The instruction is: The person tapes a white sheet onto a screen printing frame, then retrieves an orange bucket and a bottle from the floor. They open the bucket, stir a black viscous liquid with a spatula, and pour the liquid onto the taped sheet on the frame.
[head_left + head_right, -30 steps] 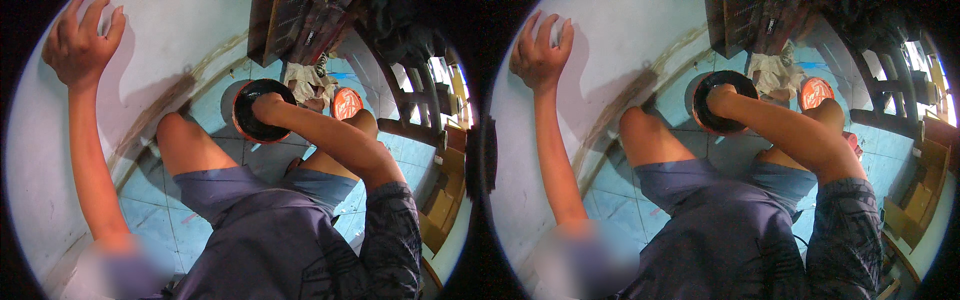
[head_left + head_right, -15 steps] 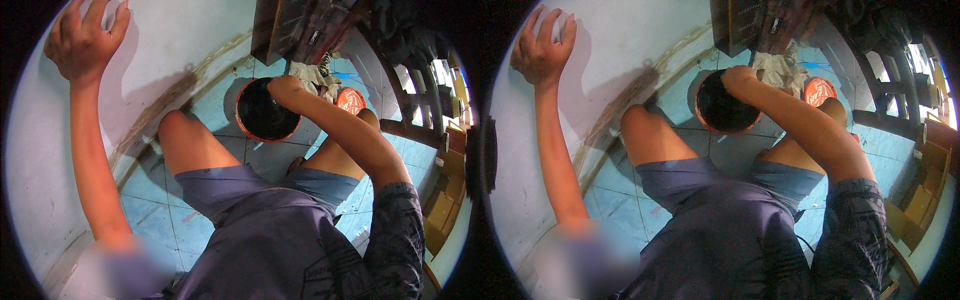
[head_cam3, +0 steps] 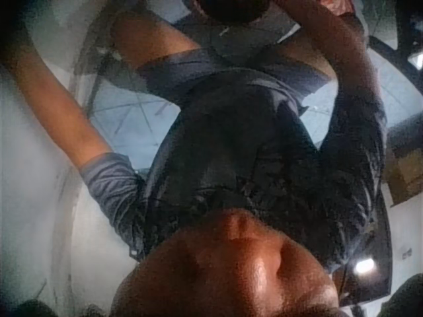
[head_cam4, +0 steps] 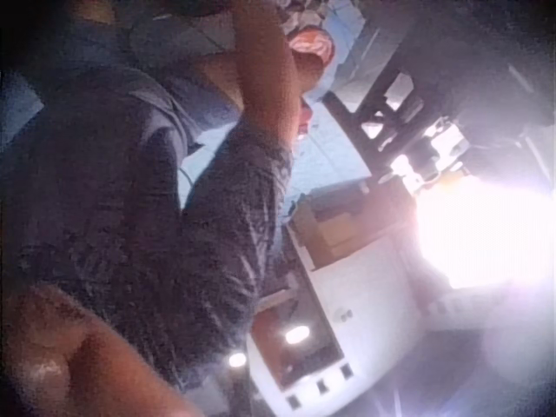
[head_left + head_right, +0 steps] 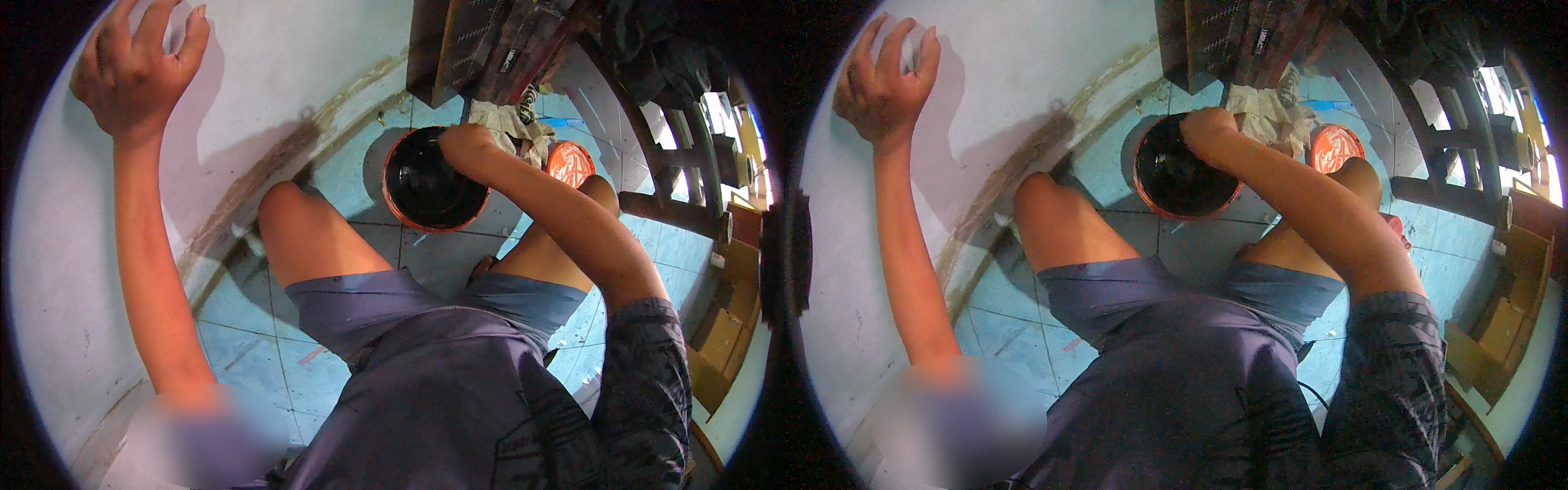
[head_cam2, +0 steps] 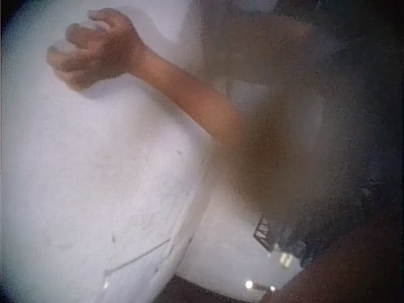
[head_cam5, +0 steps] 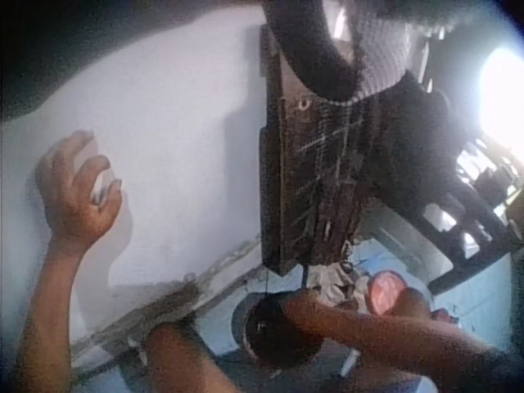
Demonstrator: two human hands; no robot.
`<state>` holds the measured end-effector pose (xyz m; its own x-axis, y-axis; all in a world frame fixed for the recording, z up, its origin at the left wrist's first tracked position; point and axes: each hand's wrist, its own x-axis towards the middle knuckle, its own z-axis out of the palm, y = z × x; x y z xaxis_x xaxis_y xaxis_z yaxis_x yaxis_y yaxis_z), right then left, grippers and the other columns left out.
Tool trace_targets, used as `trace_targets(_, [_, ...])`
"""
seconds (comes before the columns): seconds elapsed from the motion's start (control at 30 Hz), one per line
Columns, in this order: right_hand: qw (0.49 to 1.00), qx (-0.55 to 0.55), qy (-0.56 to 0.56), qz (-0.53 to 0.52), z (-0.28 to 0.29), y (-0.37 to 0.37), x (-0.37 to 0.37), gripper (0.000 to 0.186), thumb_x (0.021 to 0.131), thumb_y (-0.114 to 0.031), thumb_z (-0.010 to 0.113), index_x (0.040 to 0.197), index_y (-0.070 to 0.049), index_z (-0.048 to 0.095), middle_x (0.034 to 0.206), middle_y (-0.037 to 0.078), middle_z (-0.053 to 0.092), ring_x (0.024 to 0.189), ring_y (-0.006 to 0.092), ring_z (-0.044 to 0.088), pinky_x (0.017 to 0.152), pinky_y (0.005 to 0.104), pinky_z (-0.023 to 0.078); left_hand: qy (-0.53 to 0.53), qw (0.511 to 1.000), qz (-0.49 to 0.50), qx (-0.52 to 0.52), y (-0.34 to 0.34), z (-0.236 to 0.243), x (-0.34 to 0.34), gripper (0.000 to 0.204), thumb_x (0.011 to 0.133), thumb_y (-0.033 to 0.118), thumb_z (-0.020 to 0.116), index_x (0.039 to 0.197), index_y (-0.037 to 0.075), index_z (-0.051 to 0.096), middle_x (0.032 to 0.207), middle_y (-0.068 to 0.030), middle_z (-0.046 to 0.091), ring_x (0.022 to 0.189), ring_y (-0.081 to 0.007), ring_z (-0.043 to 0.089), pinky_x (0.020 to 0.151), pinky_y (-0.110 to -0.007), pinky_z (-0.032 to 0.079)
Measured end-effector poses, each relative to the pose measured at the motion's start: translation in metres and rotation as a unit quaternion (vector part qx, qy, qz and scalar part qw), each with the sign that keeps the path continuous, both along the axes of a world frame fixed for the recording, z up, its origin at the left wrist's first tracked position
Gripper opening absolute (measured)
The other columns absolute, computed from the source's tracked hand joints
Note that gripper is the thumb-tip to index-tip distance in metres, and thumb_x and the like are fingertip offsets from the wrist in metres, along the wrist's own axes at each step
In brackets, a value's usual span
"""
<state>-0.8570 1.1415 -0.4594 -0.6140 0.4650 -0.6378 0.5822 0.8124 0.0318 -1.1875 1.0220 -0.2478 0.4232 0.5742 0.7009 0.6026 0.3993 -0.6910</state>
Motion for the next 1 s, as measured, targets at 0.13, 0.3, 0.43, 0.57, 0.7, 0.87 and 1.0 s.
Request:
trace_targets(0.13, [0.997, -0.016, -0.052, 0.048, -0.009, -0.042, 0.042, 0.024, 0.088, -0.014, 0.062, 0.108, -0.008, 0.074, 0.11, 0.012, 0.073, 0.101, 0.0286, 0.071, 0.08, 0.0401, 0.058, -0.045, 0.998, -0.023, -0.047, -0.001, 0.008, 0.016, 0.028, 0.07, 0.018, 0.073, 0.095, 0.011, 0.061, 0.129, -0.0141, 0.055, 0.12, -0.0345, 0.05, 0.1, -0.048, 0.036])
trace_targets(0.3, [0.997, -0.049, 0.009, 0.059, -0.011, -0.069, -0.008, 0.023, 0.088, -0.014, 0.063, 0.105, -0.006, 0.075, 0.109, 0.013, 0.073, 0.101, 0.0288, 0.071, 0.083, 0.0417, 0.058, -0.022, 0.999, -0.024, -0.041, 0.0, 0.003, -0.012, 0.027, 0.076, 0.042, 0.074, 0.098, 0.027, 0.068, 0.123, 0.0009, 0.061, 0.111, -0.0188, 0.054, 0.091, -0.036, 0.038])
trace_targets(0.43, [0.998, 0.018, 0.062, 0.004, -0.013, -0.01, -0.012, 0.022, 0.088, -0.015, 0.063, 0.103, -0.005, 0.075, 0.11, 0.013, 0.073, 0.102, 0.0274, 0.071, 0.082, 0.0388, 0.058, -0.009, 1.0, -0.017, -0.025, 0.002, 0.002, -0.014, 0.027, 0.079, 0.052, 0.074, 0.099, 0.034, 0.072, 0.12, 0.0079, 0.064, 0.106, -0.0113, 0.056, 0.087, -0.03, 0.039])
trace_targets(0.57, [0.998, 0.0, -0.011, 0.068, -0.025, -0.02, 0.036, 0.019, 0.088, -0.015, 0.061, 0.096, -0.005, 0.075, 0.104, 0.013, 0.074, 0.096, 0.0292, 0.072, 0.077, 0.0409, 0.059, -0.005, 1.0, -0.021, -0.017, 0.004, 0.0, -0.016, 0.027, 0.079, 0.053, 0.074, 0.099, 0.034, 0.071, 0.12, 0.0084, 0.064, 0.106, -0.0108, 0.056, 0.087, -0.03, 0.038])
trace_targets(0.7, [0.997, -0.011, 0.038, 0.073, -0.025, -0.067, 0.017, 0.019, 0.088, -0.014, 0.06, 0.097, -0.006, 0.075, 0.102, 0.013, 0.074, 0.093, 0.0289, 0.073, 0.074, 0.0397, 0.06, 0.005, 1.0, -0.004, -0.015, 0.002, 0.003, -0.013, 0.027, 0.079, 0.054, 0.073, 0.098, 0.034, 0.071, 0.121, 0.0089, 0.063, 0.105, -0.0101, 0.055, 0.086, -0.03, 0.038])
trace_targets(0.87, [0.998, -0.011, 0.055, -0.011, -0.002, -0.018, -0.008, 0.023, 0.088, -0.015, 0.064, 0.107, -0.007, 0.075, 0.112, 0.011, 0.073, 0.104, 0.03, 0.07, 0.086, 0.0406, 0.057, 0.004, 1.0, -0.004, -0.015, 0.001, 0.003, -0.014, 0.027, 0.079, 0.053, 0.073, 0.098, 0.034, 0.071, 0.121, 0.0091, 0.063, 0.105, -0.0097, 0.055, 0.087, -0.03, 0.037])
trace_targets(1.0, [0.996, -0.028, -0.069, 0.053, -0.002, -0.047, 0.017, 0.023, 0.09, -0.016, 0.06, 0.105, -0.007, 0.075, 0.112, 0.011, 0.072, 0.104, 0.0308, 0.07, 0.086, 0.0407, 0.057, -0.009, 1.0, -0.015, -0.016, 0.006, -0.004, -0.015, 0.027, 0.079, 0.053, 0.074, 0.098, 0.033, 0.071, 0.121, 0.0089, 0.063, 0.106, -0.0096, 0.055, 0.087, -0.029, 0.037])
